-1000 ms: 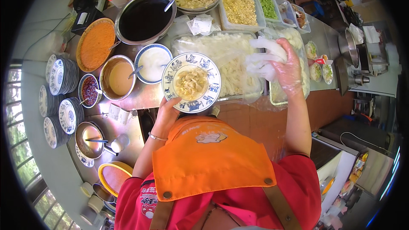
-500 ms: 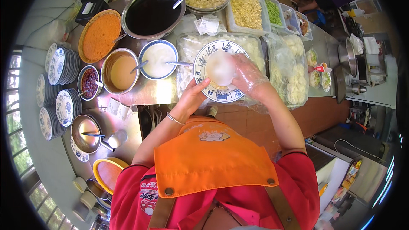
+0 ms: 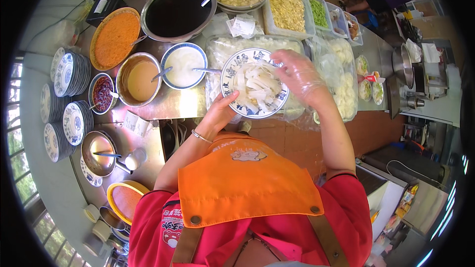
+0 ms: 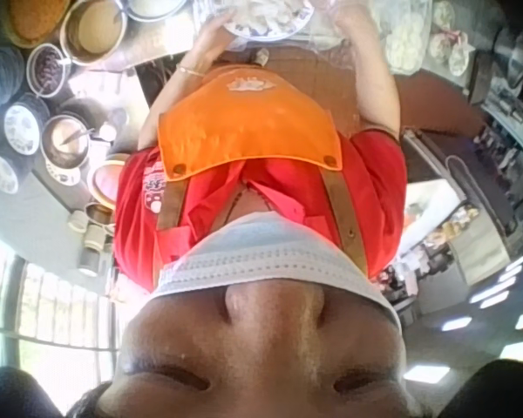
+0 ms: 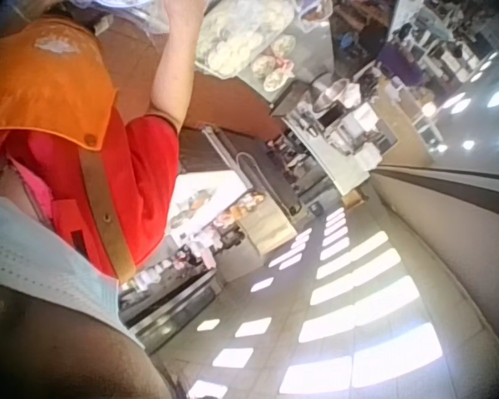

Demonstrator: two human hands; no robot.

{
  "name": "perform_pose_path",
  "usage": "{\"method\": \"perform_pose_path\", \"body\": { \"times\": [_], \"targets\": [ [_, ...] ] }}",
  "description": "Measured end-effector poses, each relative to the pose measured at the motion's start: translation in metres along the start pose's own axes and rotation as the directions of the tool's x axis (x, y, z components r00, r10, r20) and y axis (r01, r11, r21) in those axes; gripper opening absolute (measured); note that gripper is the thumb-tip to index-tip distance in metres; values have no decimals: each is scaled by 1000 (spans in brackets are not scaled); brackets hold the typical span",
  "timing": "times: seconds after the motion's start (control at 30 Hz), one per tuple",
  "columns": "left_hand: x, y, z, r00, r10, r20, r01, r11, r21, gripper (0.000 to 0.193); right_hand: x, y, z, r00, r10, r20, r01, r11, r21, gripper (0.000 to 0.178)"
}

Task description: The person assembles multiple noodle dishes in a commercial kitchen setting. They place noodles into bowls, add various toppings including bean sprouts and shredded vegetables, and season the dishes with sauces and powders using spoons and ladles. The process is repeated for several bowls throughout the clip.

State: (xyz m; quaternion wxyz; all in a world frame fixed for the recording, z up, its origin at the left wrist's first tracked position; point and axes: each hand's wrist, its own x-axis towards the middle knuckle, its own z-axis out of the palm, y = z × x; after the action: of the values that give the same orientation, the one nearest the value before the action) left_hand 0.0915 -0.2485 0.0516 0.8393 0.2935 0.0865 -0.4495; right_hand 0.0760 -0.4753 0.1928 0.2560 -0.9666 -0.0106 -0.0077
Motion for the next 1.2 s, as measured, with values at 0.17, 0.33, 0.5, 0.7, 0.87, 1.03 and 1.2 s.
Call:
{"method": "perform_pose_path", "body": {
  "times": [0.17,0.33,0.5,0.7,0.87,1.03,1.2],
  "targets": [
    [-18,12,-38,996,70,-48,-71,997,-10,60,-28,62,36,843,502,195,-538,786,305,23],
    [-37,27,-50,984,158,-85,-162,986,-36,61,-42,116,148,845,422,328,-344,899,-270,50],
    [-45,31,-41,980,162,-115,-164,986,-6,62,17,105,173,719,694,36,-681,715,-159,45],
    [-46,29,-28,980,167,-105,-166,986,19,59,16,125,174,847,522,102,-504,848,-161,34],
    [-48,27,-31,975,191,-110,-191,982,13,58,3,124,154,806,561,192,-515,823,-241,33],
    [-48,32,-18,970,210,-122,-206,978,43,57,19,134,167,783,619,-60,-610,746,-267,31],
    [-41,33,-18,981,174,-82,-171,984,48,58,29,161,200,807,591,1,-583,796,-164,30]
  ]
}}
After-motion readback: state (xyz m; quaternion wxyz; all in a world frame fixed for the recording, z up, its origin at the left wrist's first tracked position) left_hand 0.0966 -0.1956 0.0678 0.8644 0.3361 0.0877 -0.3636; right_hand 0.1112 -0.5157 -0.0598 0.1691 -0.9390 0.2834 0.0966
